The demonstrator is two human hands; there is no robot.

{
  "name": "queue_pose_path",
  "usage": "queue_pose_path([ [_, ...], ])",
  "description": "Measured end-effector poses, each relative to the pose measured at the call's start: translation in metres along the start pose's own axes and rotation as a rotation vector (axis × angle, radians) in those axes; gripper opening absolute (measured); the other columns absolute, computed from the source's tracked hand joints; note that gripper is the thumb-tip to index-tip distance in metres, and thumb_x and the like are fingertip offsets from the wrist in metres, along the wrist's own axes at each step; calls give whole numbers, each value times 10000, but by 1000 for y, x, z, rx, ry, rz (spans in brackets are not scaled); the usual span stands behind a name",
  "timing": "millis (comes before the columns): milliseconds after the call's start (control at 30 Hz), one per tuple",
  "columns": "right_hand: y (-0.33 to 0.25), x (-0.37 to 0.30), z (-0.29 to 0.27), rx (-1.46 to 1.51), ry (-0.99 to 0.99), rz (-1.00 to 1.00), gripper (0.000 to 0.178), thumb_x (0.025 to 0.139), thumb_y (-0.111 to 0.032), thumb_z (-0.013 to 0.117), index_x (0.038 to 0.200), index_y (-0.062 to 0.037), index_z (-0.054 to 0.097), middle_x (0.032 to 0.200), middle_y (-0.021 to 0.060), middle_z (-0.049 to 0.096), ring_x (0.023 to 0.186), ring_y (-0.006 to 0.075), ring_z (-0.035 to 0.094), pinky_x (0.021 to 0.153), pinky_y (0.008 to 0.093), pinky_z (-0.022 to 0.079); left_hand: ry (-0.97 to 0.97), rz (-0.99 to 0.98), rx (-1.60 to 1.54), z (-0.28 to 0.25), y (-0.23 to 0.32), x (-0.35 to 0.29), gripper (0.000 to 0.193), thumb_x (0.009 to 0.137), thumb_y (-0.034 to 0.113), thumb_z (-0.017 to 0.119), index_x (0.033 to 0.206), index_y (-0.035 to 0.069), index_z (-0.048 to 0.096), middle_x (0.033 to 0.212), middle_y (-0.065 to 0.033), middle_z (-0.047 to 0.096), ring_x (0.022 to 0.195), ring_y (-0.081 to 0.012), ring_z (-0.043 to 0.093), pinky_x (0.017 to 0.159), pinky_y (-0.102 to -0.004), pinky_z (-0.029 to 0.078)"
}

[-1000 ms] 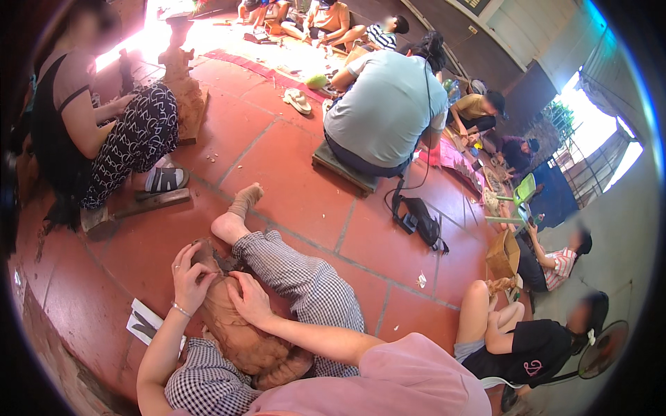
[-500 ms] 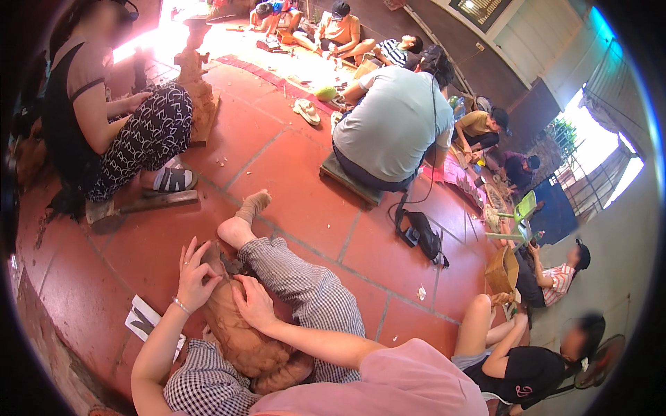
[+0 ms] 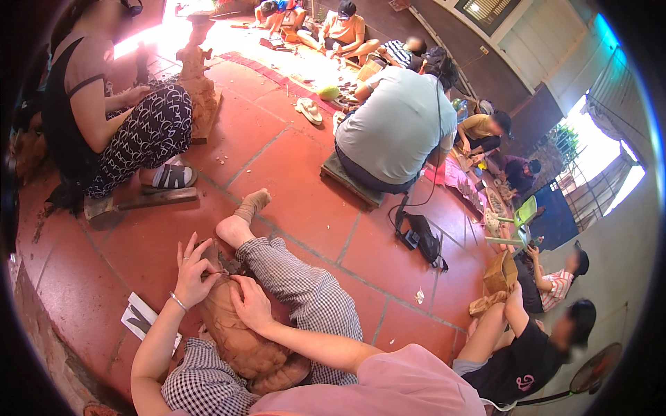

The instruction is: The person is carving a wooden sculpture using a knife. They are seated on the floor, holding the sculpture between their legs and using the knife to shape and detail the wood. The person occasionally pauses to inspect the sculpture and adjust their grip.

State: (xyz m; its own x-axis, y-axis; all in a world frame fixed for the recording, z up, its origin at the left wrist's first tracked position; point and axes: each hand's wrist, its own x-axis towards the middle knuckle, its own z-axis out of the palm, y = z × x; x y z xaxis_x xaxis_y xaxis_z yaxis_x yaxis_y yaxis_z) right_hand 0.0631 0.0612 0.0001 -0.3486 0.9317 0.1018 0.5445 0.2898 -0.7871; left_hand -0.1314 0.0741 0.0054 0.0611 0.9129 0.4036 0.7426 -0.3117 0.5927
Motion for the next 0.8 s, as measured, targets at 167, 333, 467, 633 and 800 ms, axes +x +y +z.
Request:
queue_pose_path([
  [167, -1, 3, 7, 20, 20, -22, 326, 971, -209, 546, 1247, -36, 555, 1200, 162, 592, 1134, 333, 579, 946, 393, 469, -54, -9, 185, 13, 11, 21, 204, 694, 122, 780, 647, 98, 583, 1410, -120, 514, 1449, -376, 268, 1137, -691, 69],
  [333, 2, 1, 3, 43, 36, -38, 308, 956, -194, 562, 1222, -39, 564, 1170, 155, 605, 1090, 337, 595, 910, 403, 484, -69, -20, 171, -6, 16, 4, 197, 706, 121, 766, 640, 87, 584, 1394, -128, 522, 1447, -378, 272, 1123, -714, 89],
  [467, 2, 0, 7, -3, 70, -65, 301, 952, -196, 569, 1208, -37, 567, 1156, 152, 610, 1074, 340, 600, 896, 407, 489, -74, -27, 124, -10, 13, 2, 174, 728, 134, 748, 664, 76, 596, 1407, -127, 505, 1447, -381, 269, 1123, -715, 96],
  [633, 1, 3, 7, 34, 19, -29, 307, 962, -183, 556, 1231, -35, 562, 1190, 151, 599, 1108, 327, 592, 918, 376, 482, -101, 61, 252, 9, 11, 20, 170, 730, 128, 740, 673, 61, 594, 1424, -130, 484, 1449, -384, 265, 1120, -719, 104],
  [800, 2, 3, 1, 39, 55, -53, 305, 938, -180, 570, 1205, -34, 567, 1155, 154, 605, 1071, 341, 596, 900, 406, 485, -72, -5, 119, -10, 15, 6, 176, 732, 127, 739, 677, 49, 590, 1414, -140, 492, 1444, -388, 275, 1115, -722, 121],
])
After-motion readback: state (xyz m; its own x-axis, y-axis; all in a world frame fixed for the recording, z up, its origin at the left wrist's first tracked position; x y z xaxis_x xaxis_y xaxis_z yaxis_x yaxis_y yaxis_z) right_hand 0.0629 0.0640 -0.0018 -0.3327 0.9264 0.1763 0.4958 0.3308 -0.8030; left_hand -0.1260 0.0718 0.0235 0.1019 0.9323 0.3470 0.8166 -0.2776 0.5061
